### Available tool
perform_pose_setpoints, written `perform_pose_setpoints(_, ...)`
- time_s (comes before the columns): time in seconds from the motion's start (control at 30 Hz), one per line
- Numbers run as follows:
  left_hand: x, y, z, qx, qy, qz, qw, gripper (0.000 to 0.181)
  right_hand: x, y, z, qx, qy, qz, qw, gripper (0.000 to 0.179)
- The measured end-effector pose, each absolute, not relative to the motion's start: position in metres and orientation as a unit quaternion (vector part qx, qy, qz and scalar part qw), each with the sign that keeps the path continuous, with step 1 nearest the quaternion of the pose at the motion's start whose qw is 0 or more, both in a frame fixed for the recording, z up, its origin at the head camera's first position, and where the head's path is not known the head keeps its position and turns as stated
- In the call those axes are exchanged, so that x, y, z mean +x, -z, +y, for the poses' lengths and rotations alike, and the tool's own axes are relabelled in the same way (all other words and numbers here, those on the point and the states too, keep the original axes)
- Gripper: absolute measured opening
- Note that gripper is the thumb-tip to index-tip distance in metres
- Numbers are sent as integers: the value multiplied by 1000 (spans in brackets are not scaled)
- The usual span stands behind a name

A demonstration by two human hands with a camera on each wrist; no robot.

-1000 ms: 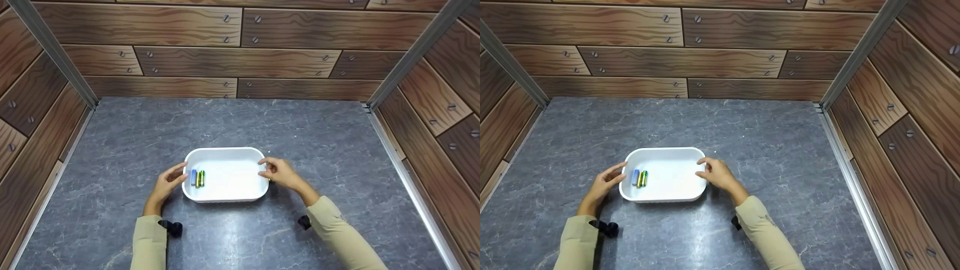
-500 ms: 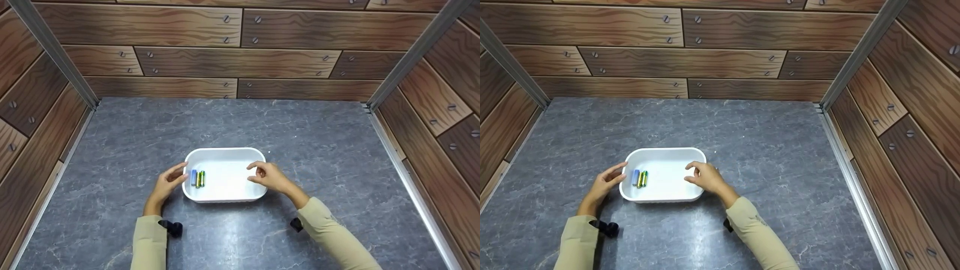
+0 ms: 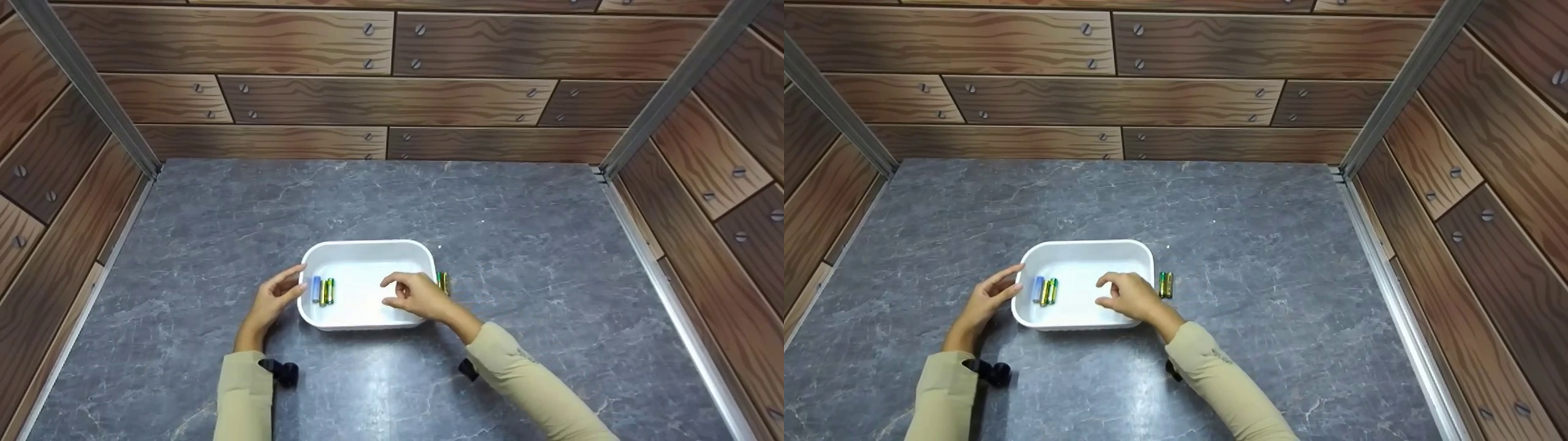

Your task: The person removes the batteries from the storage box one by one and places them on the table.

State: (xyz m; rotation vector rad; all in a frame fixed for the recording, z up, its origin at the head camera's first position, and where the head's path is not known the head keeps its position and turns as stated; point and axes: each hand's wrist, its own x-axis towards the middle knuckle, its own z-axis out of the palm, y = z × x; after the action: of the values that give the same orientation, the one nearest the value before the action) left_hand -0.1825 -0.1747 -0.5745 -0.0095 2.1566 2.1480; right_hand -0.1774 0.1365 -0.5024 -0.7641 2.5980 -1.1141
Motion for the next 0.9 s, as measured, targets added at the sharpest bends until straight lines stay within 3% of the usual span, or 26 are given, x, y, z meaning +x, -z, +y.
perform_pose_setpoints(0.9, -182, 574, -175, 1, -705, 707, 56, 46, -187, 519, 96, -267, 348, 889, 132, 29)
